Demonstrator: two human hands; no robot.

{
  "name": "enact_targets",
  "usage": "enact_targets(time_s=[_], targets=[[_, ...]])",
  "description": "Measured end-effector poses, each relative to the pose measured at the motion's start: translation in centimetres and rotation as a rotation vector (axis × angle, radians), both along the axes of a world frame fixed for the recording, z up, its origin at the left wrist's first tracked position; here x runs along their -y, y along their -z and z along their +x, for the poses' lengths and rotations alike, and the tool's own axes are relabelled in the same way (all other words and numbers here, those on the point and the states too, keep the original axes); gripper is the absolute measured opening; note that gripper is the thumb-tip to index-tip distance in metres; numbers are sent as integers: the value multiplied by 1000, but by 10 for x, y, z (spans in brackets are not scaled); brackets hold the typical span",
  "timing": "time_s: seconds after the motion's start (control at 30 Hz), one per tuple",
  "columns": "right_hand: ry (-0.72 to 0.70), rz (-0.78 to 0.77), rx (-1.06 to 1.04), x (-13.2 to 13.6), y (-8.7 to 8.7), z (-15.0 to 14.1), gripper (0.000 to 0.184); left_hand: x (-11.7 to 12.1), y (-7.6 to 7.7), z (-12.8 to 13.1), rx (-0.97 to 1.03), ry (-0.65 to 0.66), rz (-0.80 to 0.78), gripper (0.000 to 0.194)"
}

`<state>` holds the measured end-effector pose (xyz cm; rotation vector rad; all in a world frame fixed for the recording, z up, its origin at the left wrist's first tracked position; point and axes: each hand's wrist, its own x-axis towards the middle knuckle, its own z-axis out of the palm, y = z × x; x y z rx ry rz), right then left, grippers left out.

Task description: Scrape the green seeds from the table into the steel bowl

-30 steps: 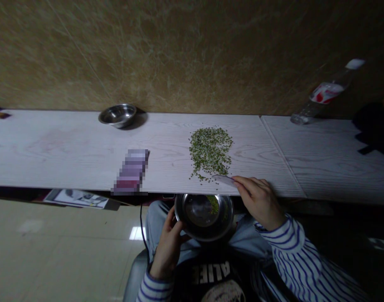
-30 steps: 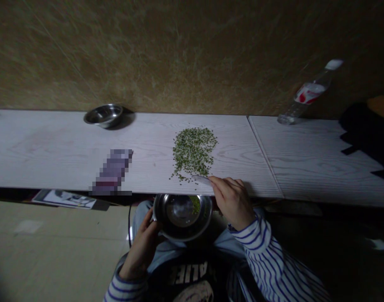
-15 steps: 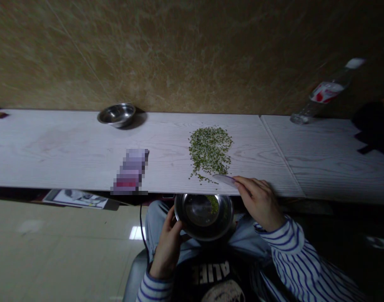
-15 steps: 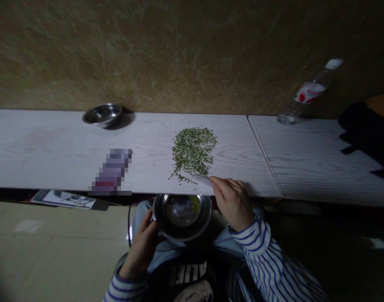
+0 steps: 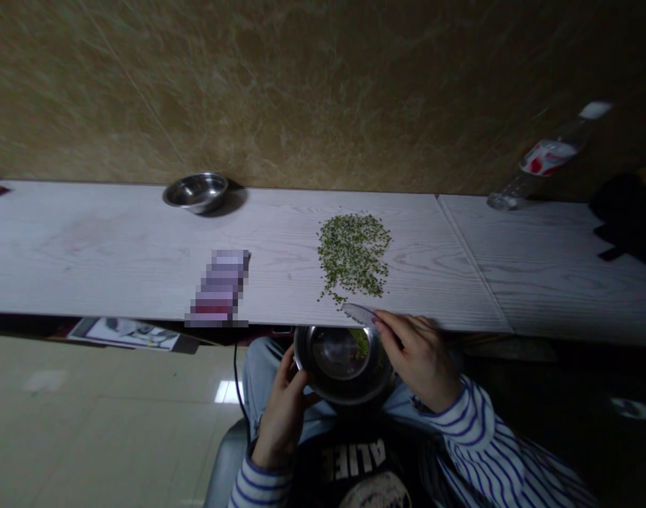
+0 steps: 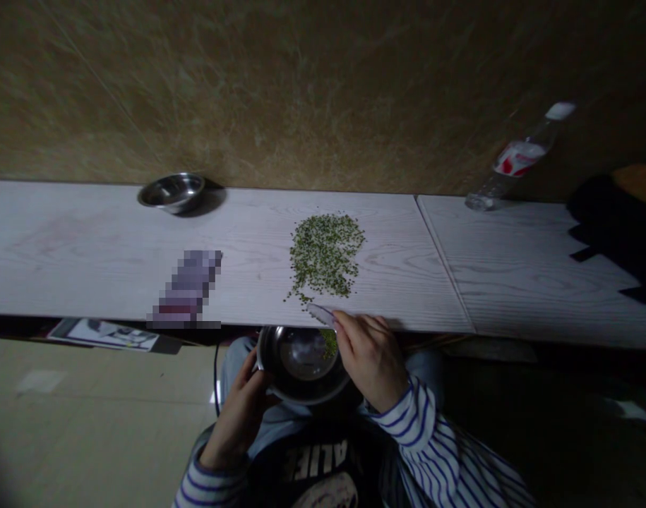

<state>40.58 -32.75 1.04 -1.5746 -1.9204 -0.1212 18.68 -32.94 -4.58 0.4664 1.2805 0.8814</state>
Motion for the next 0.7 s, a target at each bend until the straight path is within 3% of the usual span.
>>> enact_targets(time_s=[0.27,0.7], targets=[[86,21,2,-27,4,14,23,-1,-1,-3,-4,-27,20,66],[24,-17,-3,-38,6,11,23,-2,-1,-6,3,-43,11,68]])
